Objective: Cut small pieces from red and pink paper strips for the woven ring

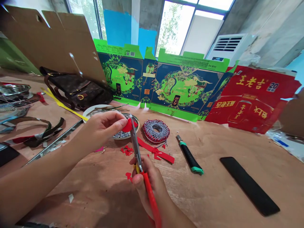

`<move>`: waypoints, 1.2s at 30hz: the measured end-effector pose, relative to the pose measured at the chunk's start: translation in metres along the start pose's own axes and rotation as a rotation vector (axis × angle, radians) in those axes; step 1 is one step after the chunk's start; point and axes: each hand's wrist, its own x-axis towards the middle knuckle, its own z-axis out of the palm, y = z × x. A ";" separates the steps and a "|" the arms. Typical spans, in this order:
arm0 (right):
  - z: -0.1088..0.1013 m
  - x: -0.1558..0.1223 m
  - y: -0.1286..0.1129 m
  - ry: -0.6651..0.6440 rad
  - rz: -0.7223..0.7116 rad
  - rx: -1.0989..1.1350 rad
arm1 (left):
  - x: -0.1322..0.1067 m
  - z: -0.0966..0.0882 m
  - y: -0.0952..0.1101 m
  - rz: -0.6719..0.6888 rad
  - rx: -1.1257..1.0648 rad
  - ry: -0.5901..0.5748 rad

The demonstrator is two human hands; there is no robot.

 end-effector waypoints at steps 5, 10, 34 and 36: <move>0.000 0.002 0.004 0.022 -0.037 0.050 | -0.001 0.002 -0.001 -0.022 -0.063 -0.041; -0.003 0.004 0.008 0.032 -0.089 0.090 | -0.003 0.009 -0.005 -0.088 -0.226 -0.159; -0.004 0.000 -0.003 -0.012 0.018 0.040 | 0.000 0.005 -0.009 -0.046 -0.236 -0.060; -0.004 0.000 -0.003 -0.023 0.028 0.050 | 0.000 0.005 -0.009 -0.044 -0.238 -0.059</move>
